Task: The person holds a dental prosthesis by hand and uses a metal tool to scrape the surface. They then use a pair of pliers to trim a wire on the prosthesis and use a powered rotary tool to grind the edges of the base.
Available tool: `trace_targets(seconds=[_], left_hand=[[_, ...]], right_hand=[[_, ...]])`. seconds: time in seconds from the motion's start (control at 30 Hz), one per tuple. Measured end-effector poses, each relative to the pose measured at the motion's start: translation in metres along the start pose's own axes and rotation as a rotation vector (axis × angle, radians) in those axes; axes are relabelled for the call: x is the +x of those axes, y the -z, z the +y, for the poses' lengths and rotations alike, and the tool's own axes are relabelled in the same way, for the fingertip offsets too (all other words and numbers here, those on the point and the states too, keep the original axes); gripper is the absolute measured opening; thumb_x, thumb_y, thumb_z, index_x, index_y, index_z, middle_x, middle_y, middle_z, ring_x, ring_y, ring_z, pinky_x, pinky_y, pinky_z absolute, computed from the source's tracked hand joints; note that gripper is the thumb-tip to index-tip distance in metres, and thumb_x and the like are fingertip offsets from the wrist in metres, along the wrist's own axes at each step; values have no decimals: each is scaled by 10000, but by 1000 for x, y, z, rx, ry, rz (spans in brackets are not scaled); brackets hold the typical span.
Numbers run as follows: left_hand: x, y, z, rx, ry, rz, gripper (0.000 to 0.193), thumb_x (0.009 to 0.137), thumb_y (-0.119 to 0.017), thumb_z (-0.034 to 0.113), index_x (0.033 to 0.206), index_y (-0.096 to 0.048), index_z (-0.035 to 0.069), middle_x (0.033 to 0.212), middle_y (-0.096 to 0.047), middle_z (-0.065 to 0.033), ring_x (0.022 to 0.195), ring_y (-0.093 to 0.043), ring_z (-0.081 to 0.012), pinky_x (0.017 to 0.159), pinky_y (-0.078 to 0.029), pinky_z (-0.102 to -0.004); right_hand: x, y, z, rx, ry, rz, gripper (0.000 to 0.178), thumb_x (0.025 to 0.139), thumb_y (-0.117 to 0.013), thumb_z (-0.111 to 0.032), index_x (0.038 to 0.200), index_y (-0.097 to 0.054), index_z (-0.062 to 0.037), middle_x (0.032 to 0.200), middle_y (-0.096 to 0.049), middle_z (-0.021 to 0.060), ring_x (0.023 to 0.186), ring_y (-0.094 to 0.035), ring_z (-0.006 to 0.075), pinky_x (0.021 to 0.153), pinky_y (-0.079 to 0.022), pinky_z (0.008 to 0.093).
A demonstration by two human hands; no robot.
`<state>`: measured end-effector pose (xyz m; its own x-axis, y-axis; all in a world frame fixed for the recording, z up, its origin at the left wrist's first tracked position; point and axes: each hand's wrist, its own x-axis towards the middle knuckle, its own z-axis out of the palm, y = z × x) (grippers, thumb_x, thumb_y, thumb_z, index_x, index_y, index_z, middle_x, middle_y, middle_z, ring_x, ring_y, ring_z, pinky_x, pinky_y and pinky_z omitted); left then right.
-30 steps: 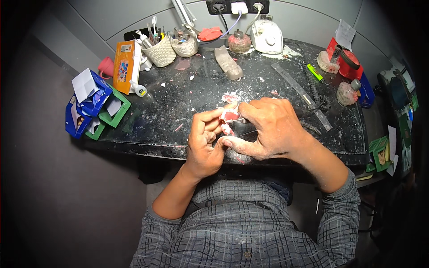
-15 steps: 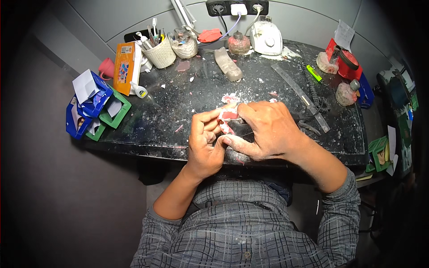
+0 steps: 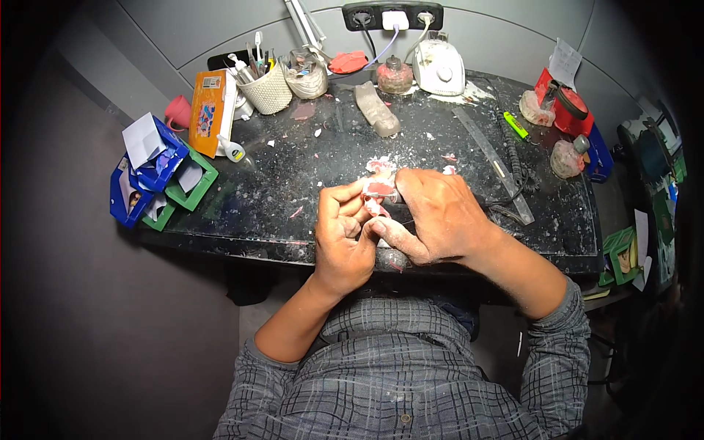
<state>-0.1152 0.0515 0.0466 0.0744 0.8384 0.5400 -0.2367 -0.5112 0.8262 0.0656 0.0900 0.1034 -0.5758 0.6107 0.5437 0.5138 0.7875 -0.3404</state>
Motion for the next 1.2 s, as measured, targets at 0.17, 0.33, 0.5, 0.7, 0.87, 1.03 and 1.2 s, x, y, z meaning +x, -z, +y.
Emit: trace_targets(seconds=[0.17,0.33,0.5,0.7,0.87,1.03,1.2], left_hand=[[-2,1,-2,-24,4,6,431,1015,-605,-52,1359,-347,-62,1369,-566,-255,1272,-608,-256,1061,-512,-355],[0,-3,2,45,-7,17,402,1057,-590,63,1368,-365,-58,1349,-597,-249,1235,-634,-242,1032,-528,-343],[0,-2,3,40,-7,1,399,1060,-586,67,1367,-365,-58,1348,-598,-249,1227,-634,-236,1026,-525,-338],[1,-2,3,67,-13,-4,401,1065,-582,79,1371,-361,-57,1344,-599,-249,1216,-635,-229,1025,-524,-335],[1,-1,2,55,-16,-16,399,1064,-576,65,1376,-360,-58,1343,-600,-251,1215,-634,-227,1018,-527,-336],[-1,2,0,55,-13,-16,424,1057,-591,67,1385,-353,-60,1331,-602,-244,1197,-634,-215,1002,-529,-326],[0,2,0,45,-26,-7,460,1053,-605,76,1406,-341,-51,1324,-606,-233,1167,-636,-199,985,-529,-316]], right_hand=[[-1,-1,0,-22,9,3,564,907,-703,-534,889,-608,22,754,-642,220,707,-681,421,650,-555,494],[0,-1,-1,-28,6,10,551,910,-698,-531,902,-621,15,772,-656,220,719,-692,416,645,-557,490],[-1,0,-1,-31,5,10,535,910,-697,-526,939,-641,5,812,-673,212,738,-702,406,648,-561,484],[-1,1,0,-38,3,-9,547,914,-685,-536,942,-640,9,820,-678,218,752,-707,407,653,-564,480],[0,2,0,-43,-1,-33,559,923,-670,-544,929,-633,14,815,-678,231,754,-708,412,664,-566,489],[0,4,1,-70,-10,-72,572,927,-656,-559,947,-643,12,822,-683,225,758,-709,407,677,-568,491],[-2,2,3,-56,25,-28,588,910,-662,-583,991,-662,-1,808,-686,201,746,-713,389,652,-559,488]])
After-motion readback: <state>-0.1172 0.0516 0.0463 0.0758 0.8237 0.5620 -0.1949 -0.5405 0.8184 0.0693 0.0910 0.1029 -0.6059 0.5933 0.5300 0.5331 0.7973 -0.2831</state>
